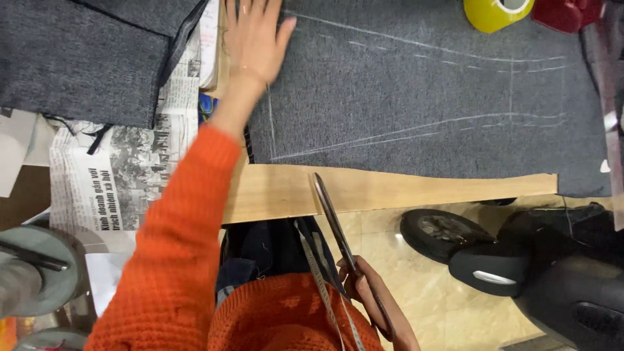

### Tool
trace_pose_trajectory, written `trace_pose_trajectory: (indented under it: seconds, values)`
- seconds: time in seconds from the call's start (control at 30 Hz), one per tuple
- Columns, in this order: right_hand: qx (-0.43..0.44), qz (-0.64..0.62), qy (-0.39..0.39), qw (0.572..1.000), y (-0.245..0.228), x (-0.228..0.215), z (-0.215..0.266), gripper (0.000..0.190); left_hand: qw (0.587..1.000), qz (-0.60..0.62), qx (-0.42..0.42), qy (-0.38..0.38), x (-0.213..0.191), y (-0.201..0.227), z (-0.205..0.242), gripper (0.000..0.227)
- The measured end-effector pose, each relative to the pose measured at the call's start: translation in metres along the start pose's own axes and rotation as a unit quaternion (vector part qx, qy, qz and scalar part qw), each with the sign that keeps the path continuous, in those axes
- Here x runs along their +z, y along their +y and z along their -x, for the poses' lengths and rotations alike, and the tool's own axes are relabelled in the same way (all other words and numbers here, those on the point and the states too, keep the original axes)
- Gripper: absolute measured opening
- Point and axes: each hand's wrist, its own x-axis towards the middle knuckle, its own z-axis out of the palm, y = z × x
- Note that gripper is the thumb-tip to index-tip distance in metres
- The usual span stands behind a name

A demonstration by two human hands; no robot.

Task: The person uses large shears to cut a piece of dark gray fabric laid out on a wooden table. They follow white chalk lines drawn on the fabric, cutting along straight edges and curved sections. A wooden pattern piece is visible underneath the fabric during the cutting process.

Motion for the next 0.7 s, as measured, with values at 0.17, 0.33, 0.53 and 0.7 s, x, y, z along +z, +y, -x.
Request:
trace_pose_trajectory:
  seconds: [0.17, 0.33, 0.53, 0.7]
  values:
    - [0.040, -0.041, -0.065, 0.996, -0.002, 0.008, -0.012, 0.067, 0.962, 0.232, -0.125, 0.073, -0.070, 0.028, 0.125, 0.032]
    - [-0.005, 0.003, -0.098, 0.995, 0.027, 0.022, -0.065, 0.081, 0.933, 0.278, -0.221, -0.050, -0.088, 0.029, 0.192, 0.035]
    - [-0.029, 0.001, -0.093, 0.995, 0.009, 0.064, -0.089, 0.082, 0.852, 0.362, -0.298, -0.232, -0.086, 0.021, 0.199, 0.036]
    - [-0.044, -0.026, -0.089, 0.995, 0.005, 0.068, -0.081, 0.076, 0.803, 0.395, -0.335, -0.294, -0.101, 0.017, 0.176, 0.044]
